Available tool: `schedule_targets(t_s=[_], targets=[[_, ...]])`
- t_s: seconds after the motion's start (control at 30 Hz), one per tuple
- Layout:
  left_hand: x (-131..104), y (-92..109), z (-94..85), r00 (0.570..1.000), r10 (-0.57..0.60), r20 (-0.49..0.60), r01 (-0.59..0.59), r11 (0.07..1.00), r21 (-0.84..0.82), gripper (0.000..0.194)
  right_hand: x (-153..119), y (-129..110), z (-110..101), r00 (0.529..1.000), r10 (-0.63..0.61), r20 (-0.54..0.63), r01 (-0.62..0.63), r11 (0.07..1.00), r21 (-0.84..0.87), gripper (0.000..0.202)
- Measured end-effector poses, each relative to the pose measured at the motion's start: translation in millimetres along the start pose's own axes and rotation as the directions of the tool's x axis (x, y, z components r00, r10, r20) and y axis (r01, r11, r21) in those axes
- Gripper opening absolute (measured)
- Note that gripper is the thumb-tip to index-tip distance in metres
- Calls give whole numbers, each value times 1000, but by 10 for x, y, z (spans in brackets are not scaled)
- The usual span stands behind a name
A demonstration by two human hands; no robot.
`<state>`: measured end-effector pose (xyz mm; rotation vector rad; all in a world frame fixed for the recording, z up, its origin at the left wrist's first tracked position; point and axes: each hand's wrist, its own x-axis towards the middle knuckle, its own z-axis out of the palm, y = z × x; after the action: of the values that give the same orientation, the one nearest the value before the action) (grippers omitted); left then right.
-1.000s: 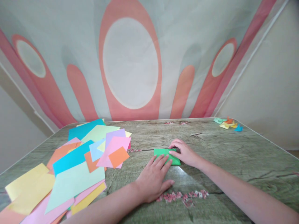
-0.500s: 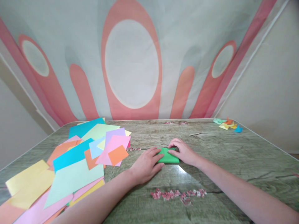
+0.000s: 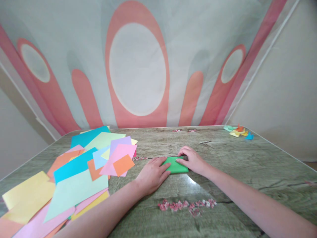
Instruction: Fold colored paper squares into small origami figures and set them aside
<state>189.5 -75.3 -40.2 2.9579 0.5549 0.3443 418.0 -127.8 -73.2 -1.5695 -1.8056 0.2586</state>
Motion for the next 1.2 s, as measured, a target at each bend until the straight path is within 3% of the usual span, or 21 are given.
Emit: schedule_targets(t_s=[0.47, 0.63, 0.8, 1.2], targets=[[-5, 4, -5, 1000, -2, -7, 2, 1000, 29, 37, -15, 4, -45, 1000, 13, -3, -13, 998, -58, 16], [-5, 4, 3, 1000, -5, -14, 5, 1000, 29, 36, 8, -34, -72, 992, -118, 45, 120, 992, -48, 15], [-1, 18, -8, 1000, -1, -11, 1, 999, 34, 36, 32, -75, -92, 944, -278, 179, 290, 956, -45, 26], [-5, 1, -3, 999, -19, -29, 20, 1000, 20, 36, 48, -40, -98, 927, -301, 224, 328, 941, -89, 33]])
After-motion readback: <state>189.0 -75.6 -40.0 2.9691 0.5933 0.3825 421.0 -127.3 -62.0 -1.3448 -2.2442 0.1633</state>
